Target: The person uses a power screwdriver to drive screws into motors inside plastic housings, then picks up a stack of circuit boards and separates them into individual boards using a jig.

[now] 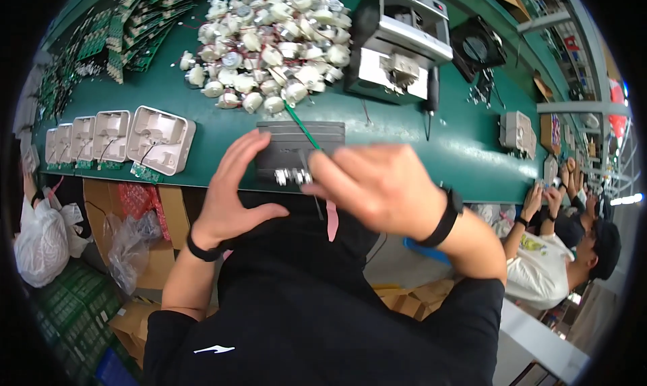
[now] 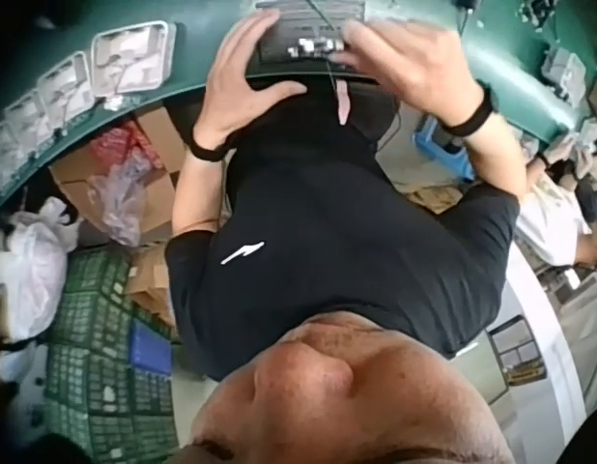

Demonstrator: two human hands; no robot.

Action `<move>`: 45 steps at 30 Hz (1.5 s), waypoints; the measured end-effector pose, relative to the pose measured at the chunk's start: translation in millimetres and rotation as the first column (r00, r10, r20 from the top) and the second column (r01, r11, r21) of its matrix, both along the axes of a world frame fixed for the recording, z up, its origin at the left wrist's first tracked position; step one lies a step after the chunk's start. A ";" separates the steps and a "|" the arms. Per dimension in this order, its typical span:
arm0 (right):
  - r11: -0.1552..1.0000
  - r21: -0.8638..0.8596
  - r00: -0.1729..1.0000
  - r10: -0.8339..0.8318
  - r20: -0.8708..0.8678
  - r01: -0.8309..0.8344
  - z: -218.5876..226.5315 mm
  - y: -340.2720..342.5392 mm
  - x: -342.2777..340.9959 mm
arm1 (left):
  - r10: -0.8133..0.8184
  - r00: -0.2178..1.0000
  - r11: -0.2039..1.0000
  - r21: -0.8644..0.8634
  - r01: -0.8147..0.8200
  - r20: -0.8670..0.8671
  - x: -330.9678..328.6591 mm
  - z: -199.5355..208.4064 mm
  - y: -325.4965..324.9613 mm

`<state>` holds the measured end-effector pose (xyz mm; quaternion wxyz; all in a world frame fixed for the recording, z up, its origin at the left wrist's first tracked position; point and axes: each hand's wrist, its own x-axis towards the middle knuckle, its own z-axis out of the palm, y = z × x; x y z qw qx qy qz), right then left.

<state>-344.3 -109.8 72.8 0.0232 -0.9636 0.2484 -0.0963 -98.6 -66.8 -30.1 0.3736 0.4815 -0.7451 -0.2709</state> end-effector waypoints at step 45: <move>0.977 0.079 0.978 0.193 0.075 -0.198 -20.2 -63.0 38.8 | 0.198 0.956 0.951 0.279 -0.133 -0.218 15.2 -37.0 4.9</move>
